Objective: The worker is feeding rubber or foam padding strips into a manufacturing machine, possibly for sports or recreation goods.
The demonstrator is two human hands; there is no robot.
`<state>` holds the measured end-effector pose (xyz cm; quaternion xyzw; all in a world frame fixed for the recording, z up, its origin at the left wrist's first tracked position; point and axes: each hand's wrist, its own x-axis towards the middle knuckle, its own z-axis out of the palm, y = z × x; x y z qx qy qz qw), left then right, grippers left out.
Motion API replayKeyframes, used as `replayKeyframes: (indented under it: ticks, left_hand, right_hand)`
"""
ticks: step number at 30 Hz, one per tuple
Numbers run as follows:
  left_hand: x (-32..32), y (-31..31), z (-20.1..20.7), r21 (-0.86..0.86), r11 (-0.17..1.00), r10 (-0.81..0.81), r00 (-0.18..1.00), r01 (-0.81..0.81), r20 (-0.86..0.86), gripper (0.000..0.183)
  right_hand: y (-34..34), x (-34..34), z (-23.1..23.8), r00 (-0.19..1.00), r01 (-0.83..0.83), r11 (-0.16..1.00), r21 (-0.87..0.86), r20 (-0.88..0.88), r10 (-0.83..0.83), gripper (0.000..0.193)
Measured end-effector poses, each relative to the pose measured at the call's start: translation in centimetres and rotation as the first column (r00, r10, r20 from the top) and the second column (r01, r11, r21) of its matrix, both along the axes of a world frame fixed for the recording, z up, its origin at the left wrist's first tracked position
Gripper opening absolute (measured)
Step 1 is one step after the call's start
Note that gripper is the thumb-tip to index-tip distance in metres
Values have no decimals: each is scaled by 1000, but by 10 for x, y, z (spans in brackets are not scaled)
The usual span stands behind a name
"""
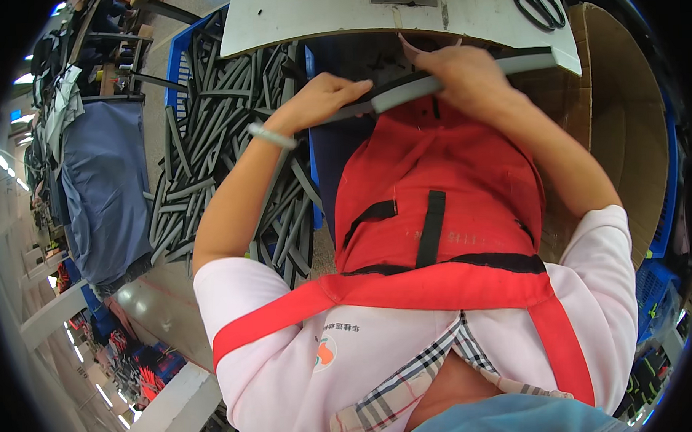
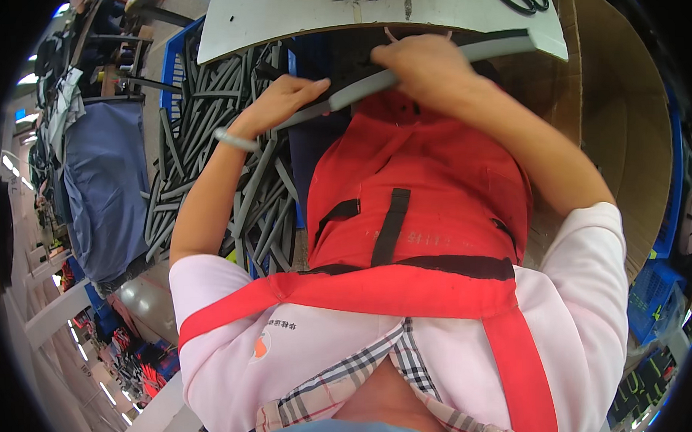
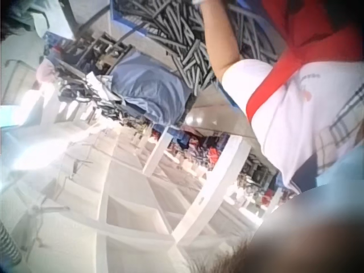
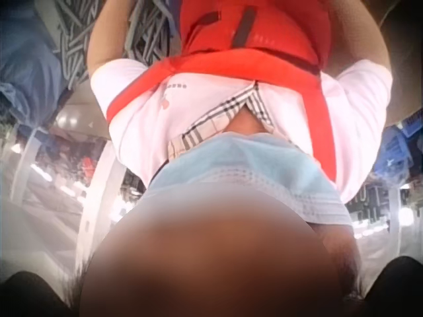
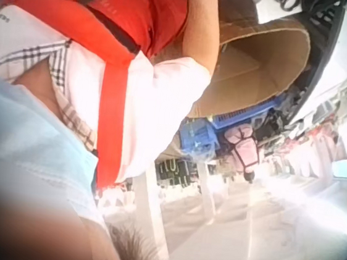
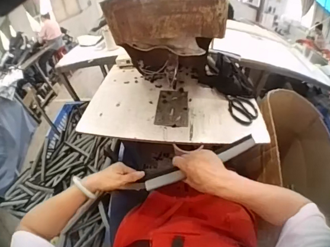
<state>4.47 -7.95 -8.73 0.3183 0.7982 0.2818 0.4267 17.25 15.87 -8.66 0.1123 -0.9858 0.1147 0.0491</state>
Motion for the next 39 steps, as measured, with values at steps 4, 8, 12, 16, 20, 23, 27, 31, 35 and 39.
replayKeyframes:
  ticks: [4, 8, 12, 16, 20, 23, 27, 31, 35, 39]
  left_hand:
    - [15, -1, 25, 351, 919, 102, 969, -179, 225, 39]
    - [16, 19, 60, 454, 865, 80, 953, -212, 293, 31]
    - [2, 38, 81, 531, 847, 165, 960, -21, -225, 30]
    - [-25, 67, 87, 629, 760, 268, 801, 165, -535, 27]
    - [-41, 84, 91, 613, 788, 322, 881, -47, -347, 34]
    - [-53, 89, 90, 628, 774, 324, 899, -74, -294, 34]
    - [-58, 96, 90, 553, 817, 354, 898, -162, -260, 34]
    - [-66, 96, 87, 510, 842, 354, 893, -176, -276, 35]
    - [-71, 106, 81, 573, 805, 349, 904, -154, -247, 35]
    - [-76, 99, 78, 583, 798, 366, 892, -155, -264, 32]
  right_hand:
    - [36, 7, 13, 1000, 13, 999, -34, -20, -14, 36]
    - [28, 4, 63, 994, -13, 958, -286, 97, 43, 43]
    - [44, -9, 80, 975, 91, 996, -3, -201, -90, 35]
    - [60, -28, 88, 949, 230, 973, 31, -229, -217, 37]
    - [79, -49, 83, 918, 211, 977, 36, -350, -185, 41]
    - [75, -61, 87, 928, 282, 959, -5, -252, -274, 42]
    - [77, -69, 86, 925, 336, 941, -27, -179, -336, 39]
    - [73, -69, 102, 956, 277, 957, 86, -123, -266, 38]
    - [121, -84, 53, 932, 105, 992, -72, -341, -124, 36]
    - [75, -77, 101, 937, 293, 956, 1, -200, -287, 36]
